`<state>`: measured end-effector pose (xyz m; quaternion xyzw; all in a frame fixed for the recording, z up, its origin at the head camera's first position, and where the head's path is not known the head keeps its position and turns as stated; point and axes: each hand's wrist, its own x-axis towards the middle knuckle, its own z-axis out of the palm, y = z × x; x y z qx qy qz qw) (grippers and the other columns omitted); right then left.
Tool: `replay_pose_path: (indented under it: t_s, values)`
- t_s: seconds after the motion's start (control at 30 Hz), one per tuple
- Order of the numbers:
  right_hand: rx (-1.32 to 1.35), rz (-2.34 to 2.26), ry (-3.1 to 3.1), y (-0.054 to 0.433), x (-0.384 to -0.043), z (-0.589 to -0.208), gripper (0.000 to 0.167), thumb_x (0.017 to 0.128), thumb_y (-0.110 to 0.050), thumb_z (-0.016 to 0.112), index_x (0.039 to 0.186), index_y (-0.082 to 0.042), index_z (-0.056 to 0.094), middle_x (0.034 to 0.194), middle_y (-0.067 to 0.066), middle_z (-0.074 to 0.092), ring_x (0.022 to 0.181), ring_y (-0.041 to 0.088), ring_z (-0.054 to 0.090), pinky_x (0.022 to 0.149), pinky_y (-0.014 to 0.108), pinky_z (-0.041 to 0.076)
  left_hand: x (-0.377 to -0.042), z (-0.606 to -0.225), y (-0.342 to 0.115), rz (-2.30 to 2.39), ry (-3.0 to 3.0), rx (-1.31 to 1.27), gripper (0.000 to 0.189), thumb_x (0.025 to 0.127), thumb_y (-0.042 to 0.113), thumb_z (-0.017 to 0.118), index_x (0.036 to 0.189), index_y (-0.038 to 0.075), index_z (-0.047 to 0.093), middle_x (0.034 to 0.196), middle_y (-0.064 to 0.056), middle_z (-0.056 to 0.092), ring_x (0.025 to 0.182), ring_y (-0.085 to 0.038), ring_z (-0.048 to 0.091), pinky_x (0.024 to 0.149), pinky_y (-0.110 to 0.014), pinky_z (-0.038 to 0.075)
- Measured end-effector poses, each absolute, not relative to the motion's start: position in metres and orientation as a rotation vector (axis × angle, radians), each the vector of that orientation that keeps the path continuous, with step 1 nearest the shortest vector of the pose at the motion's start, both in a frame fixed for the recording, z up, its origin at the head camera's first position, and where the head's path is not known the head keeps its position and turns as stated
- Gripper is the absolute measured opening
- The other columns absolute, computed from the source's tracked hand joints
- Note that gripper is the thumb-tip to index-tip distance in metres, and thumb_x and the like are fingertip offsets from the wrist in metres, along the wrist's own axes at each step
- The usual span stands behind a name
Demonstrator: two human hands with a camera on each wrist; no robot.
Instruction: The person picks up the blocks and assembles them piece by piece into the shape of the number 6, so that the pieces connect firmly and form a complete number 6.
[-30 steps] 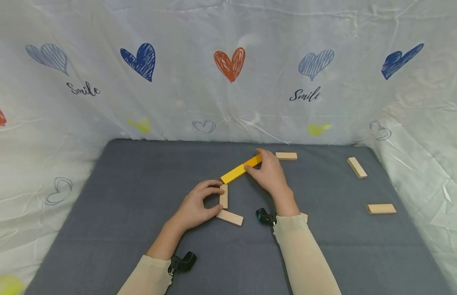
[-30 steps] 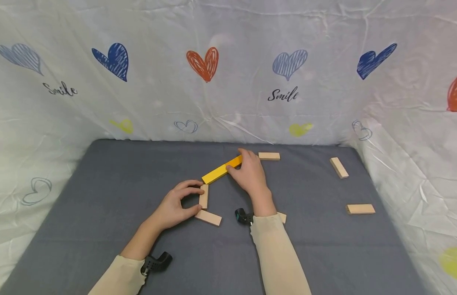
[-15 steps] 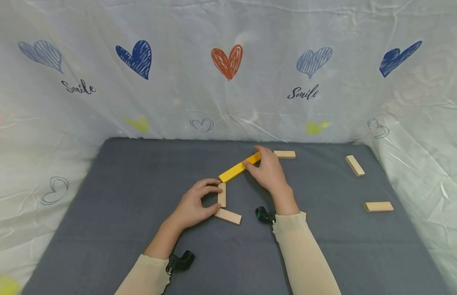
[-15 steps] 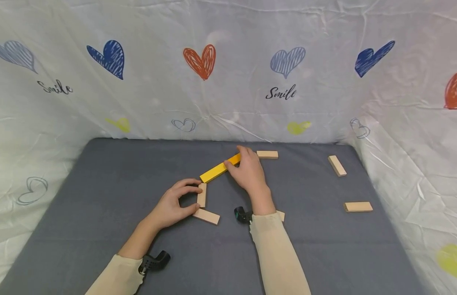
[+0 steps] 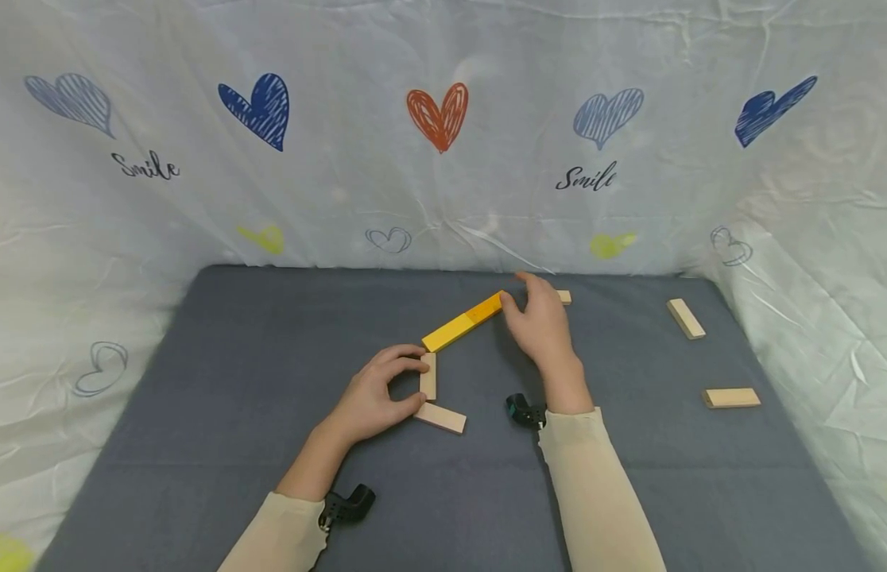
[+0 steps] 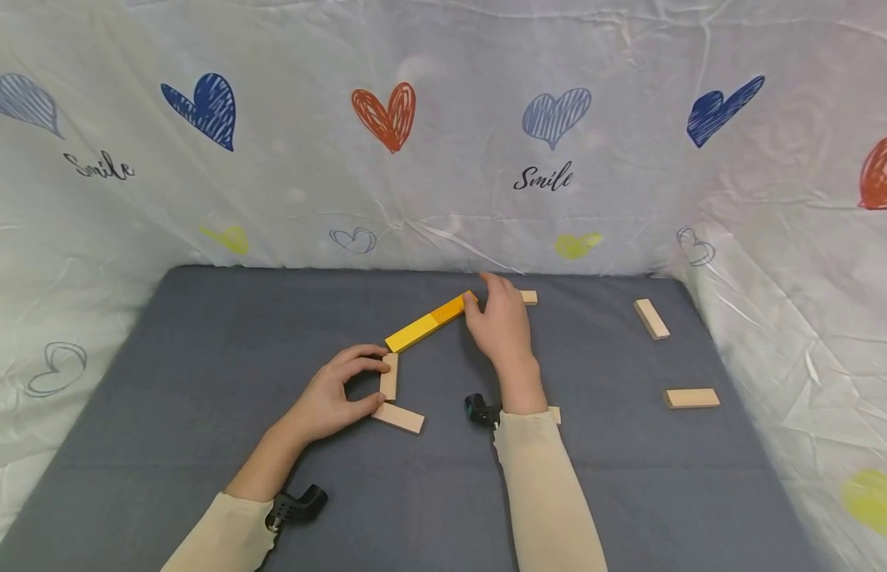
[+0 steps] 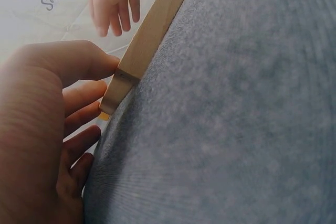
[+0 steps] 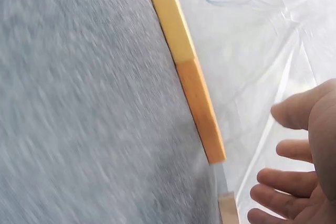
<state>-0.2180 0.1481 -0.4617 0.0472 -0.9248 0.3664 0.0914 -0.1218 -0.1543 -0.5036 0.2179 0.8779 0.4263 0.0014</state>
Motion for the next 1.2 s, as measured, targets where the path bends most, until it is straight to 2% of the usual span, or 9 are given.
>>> replay_pose_path:
  t_s: [0.4, 0.7, 1.2]
  values:
    - [-0.056, 1.082, -2.719, 0.175, -0.223, -0.462, 0.059, 0.105, -0.025, 0.072, 0.156, 0.000, 0.055, 0.154, 0.027, 0.055, 0.142, 0.049, 0.051, 0.115, 0.065, 0.045, -0.123, -0.504, -0.156, 1.342, 2.761, 0.700, 0.040, 0.092, 0.019, 0.089, 0.130, 0.020, 0.077, 0.155, 0.005, 0.058, 0.148, -0.025, 0.052, 0.119, -0.056, 0.046]
    - [-0.180, 1.079, -2.716, 0.187, -0.227, -0.468, 0.065, 0.103, -0.028, 0.076, 0.157, 0.001, 0.054, 0.150, 0.030, 0.056, 0.139, 0.051, 0.050, 0.113, 0.066, 0.044, -0.123, -0.504, -0.156, 1.337, 2.764, 0.699, 0.040, 0.093, 0.019, 0.089, 0.131, 0.021, 0.076, 0.156, 0.005, 0.058, 0.148, -0.025, 0.051, 0.119, -0.056, 0.046]
    - [-0.244, 1.014, -2.788, 0.187, -0.231, -0.473, 0.072, 0.103, -0.034, 0.076, 0.161, -0.002, 0.048, 0.154, 0.031, 0.050, 0.141, 0.054, 0.046, 0.110, 0.067, 0.046, -0.122, -0.505, -0.154, 1.349, 2.767, 0.713, 0.039, 0.093, 0.019, 0.088, 0.131, 0.020, 0.076, 0.156, 0.005, 0.058, 0.148, -0.025, 0.052, 0.119, -0.057, 0.046]
